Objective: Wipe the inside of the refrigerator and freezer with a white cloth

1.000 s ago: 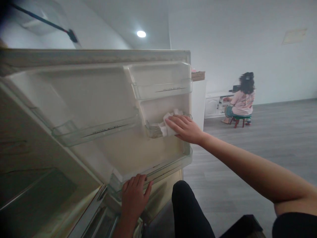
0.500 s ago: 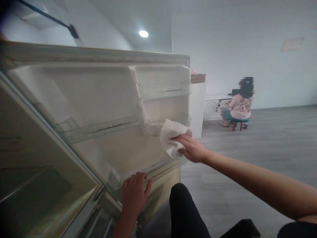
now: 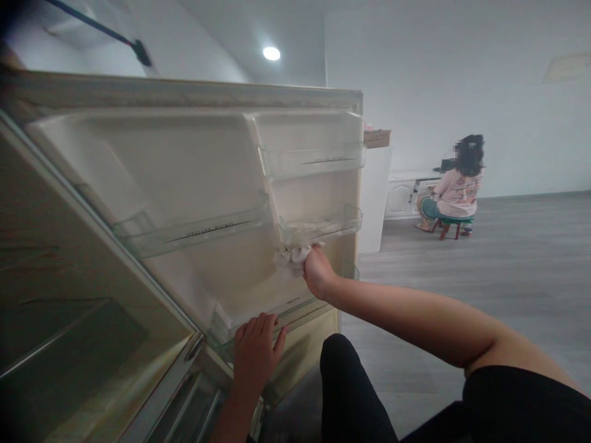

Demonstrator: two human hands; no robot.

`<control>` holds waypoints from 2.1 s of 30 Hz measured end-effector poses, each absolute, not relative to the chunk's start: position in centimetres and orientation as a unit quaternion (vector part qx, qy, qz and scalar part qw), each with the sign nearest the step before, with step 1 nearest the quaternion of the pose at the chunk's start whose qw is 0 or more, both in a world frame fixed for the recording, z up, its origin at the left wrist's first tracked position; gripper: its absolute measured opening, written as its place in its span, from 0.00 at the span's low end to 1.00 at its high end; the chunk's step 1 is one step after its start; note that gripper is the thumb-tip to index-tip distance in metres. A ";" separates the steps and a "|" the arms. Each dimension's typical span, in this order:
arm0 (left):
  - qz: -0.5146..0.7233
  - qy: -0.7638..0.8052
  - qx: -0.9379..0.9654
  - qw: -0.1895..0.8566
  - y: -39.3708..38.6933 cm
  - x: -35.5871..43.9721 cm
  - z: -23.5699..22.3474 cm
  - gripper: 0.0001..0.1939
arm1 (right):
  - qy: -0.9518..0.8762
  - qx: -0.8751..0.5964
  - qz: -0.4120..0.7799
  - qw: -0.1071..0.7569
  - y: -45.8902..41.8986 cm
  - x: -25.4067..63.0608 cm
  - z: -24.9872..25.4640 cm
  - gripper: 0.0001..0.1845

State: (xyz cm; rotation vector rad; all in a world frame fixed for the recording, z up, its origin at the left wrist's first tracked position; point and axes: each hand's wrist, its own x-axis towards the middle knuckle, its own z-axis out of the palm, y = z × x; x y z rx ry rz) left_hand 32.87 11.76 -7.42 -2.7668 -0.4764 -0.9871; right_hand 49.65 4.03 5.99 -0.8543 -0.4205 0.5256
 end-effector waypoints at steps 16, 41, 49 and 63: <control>-0.340 -0.140 -0.927 0.077 11.7 32.6 -7.0 0.07 | -0.125 -0.432 0.082 0.889 -6.6 56.7 6.8 0.06; -0.354 -0.136 -0.915 0.138 11.9 33.1 -7.6 0.16 | -0.713 -0.541 -0.411 0.173 -0.8 53.6 8.5 0.25; -0.353 -0.134 -0.917 0.128 11.9 33.3 -7.7 0.17 | -0.640 -0.631 -0.336 0.282 -6.8 59.5 9.9 0.23; -0.353 -0.147 -0.916 0.122 11.8 33.6 -7.4 0.15 | -0.586 -0.682 -0.226 0.375 -1.7 54.3 13.1 0.13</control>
